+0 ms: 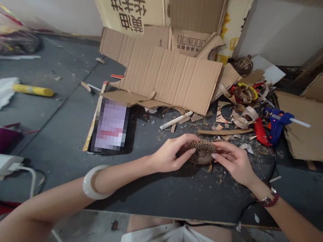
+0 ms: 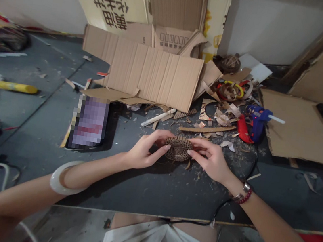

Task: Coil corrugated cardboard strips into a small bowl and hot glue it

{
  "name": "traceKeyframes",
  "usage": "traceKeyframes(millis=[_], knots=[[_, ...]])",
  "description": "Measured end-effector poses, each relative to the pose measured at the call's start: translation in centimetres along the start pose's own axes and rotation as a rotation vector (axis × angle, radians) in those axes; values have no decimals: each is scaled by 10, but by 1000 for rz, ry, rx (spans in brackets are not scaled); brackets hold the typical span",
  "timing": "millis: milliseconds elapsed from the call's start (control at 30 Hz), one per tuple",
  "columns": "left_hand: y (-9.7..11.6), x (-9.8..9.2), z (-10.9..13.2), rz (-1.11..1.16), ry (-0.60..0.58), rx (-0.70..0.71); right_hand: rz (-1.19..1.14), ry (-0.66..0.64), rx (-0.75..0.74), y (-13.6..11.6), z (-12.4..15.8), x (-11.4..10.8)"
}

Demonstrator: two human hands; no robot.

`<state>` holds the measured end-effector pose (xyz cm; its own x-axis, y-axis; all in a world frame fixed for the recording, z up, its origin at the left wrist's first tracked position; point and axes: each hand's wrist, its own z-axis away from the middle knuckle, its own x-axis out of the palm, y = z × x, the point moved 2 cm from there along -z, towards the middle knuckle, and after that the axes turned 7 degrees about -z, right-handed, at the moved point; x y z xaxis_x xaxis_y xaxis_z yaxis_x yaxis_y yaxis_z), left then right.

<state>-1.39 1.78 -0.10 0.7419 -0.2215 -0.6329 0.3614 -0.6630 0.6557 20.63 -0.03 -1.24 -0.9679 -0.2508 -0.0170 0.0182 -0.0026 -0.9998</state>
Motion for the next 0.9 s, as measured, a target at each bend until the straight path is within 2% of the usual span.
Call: traceKeyframes(millis=[900], knots=[[0,0,2,24,-34,-45,-9,-13,-22,-1,0,-1]])
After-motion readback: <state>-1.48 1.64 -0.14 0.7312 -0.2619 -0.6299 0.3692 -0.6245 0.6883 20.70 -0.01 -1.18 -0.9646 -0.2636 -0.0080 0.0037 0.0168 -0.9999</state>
